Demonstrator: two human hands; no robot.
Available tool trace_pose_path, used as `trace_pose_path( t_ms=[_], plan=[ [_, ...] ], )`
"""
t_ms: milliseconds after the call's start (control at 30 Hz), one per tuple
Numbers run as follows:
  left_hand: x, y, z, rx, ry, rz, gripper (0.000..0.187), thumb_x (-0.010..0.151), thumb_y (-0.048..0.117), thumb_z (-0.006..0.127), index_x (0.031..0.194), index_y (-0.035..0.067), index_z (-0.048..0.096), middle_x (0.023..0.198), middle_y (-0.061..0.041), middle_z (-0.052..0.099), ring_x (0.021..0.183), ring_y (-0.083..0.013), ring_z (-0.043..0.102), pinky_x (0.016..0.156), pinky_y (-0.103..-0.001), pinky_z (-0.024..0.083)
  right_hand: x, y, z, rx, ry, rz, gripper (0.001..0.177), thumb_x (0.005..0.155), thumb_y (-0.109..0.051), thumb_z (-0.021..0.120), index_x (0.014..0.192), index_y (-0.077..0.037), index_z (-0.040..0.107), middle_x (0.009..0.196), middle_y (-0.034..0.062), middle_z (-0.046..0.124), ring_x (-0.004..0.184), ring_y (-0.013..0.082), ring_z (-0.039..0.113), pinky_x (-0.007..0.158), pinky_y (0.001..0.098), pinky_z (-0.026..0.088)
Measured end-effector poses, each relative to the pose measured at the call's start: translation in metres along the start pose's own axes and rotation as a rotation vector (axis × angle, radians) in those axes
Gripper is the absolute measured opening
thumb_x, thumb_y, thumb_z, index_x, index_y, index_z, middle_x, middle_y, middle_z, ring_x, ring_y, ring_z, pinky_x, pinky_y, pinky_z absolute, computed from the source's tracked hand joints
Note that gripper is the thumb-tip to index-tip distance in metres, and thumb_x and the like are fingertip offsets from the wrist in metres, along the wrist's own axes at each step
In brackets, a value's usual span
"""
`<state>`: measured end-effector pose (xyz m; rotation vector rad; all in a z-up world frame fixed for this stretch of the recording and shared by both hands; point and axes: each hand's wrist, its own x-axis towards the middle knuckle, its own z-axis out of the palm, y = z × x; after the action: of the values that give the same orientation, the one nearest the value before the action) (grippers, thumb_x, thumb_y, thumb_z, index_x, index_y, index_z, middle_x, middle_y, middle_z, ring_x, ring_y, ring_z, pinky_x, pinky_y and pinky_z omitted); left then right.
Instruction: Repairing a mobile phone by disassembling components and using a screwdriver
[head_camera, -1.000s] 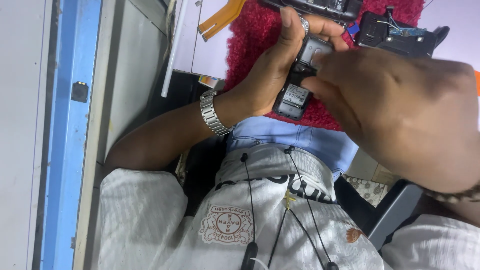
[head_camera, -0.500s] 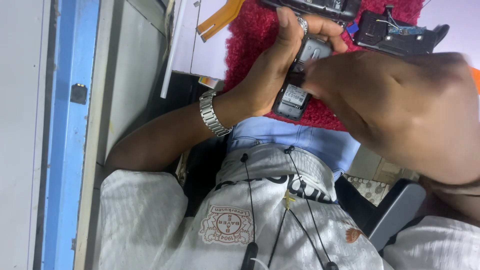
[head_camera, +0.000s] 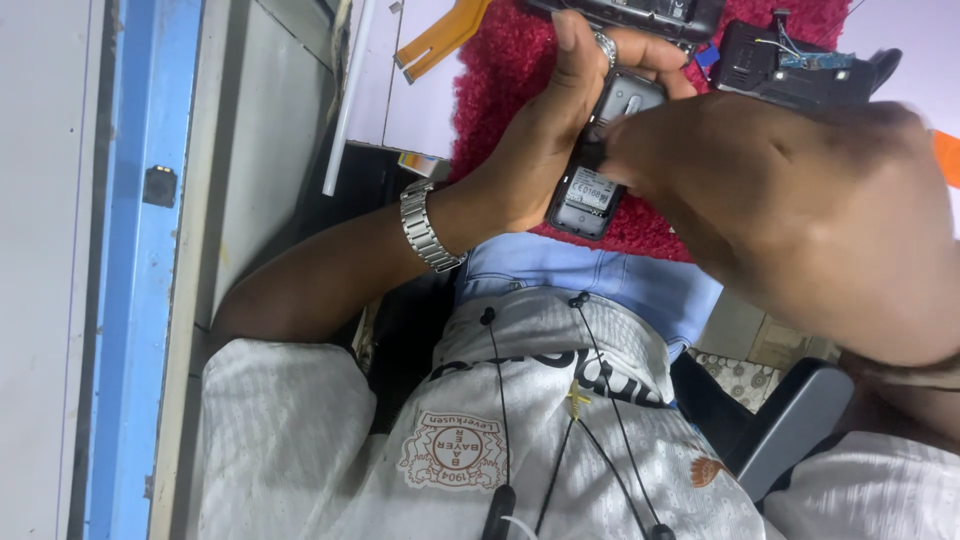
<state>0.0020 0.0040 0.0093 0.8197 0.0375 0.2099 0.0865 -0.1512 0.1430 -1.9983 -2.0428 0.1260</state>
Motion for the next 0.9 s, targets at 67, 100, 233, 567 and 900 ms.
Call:
trace_pose_path(
  t_ms=[67,100,233,567,900],
  plan=[
    [0.002,-0.001,-0.001,-0.050,-0.001,-0.057,0.094,0.085,0.085,0.039,0.123,0.002,0.063,0.079,-0.011,0.063,0.062,-0.0209,0.058,0.061,-0.038,0.053,0.001,-0.002,0.002,-0.335,-0.206,0.270,0.068,0.142,-0.051,0.065,0.084,-0.022,0.045,0.069,-0.0061,0.045,0.062,0.0174,0.047,0.057,0.0381,0.022],
    [0.004,-0.006,-0.002,-0.051,-0.001,-0.059,0.094,0.085,0.085,0.039,0.123,0.002,0.063,0.079,-0.011,0.063,0.062,-0.0209,0.058,0.061,-0.038,0.053,0.006,-0.001,-0.002,-0.334,-0.207,0.272,0.068,0.142,-0.051,0.065,0.084,-0.022,0.045,0.069,-0.0061,0.045,0.062,0.0174,0.047,0.057,0.0381,0.022],
    [0.006,-0.012,-0.005,-0.147,-0.014,-0.034,0.088,0.088,0.082,0.043,0.123,0.004,0.061,0.098,-0.011,0.067,0.067,-0.0244,0.066,0.059,-0.042,0.063,-0.006,0.025,0.013,-0.116,-0.160,0.150,0.033,0.115,-0.011,0.068,0.148,-0.011,0.070,0.139,0.0052,0.067,0.109,0.0261,0.069,0.065,0.0403,0.053],
    [0.001,0.008,0.007,0.047,-0.019,0.024,0.090,0.084,0.088,0.039,0.107,0.006,0.067,0.081,-0.008,0.064,0.064,-0.0169,0.058,0.059,-0.034,0.055,-0.007,0.001,0.001,-0.110,-0.003,0.082,0.006,0.123,-0.009,0.078,0.125,-0.014,0.078,0.106,-0.0010,0.077,0.086,0.0249,0.074,0.063,0.0408,0.048],
    [0.003,-0.002,-0.001,-0.047,0.041,-0.157,0.105,0.072,0.089,0.041,0.124,0.000,0.059,0.071,-0.022,0.066,0.062,-0.0328,0.069,0.059,-0.044,0.059,0.007,0.001,-0.006,0.060,-0.021,0.087,0.020,0.121,-0.004,0.064,0.136,-0.006,0.077,0.100,0.0084,0.074,0.081,0.0265,0.069,0.067,0.0391,0.047]
  ],
)
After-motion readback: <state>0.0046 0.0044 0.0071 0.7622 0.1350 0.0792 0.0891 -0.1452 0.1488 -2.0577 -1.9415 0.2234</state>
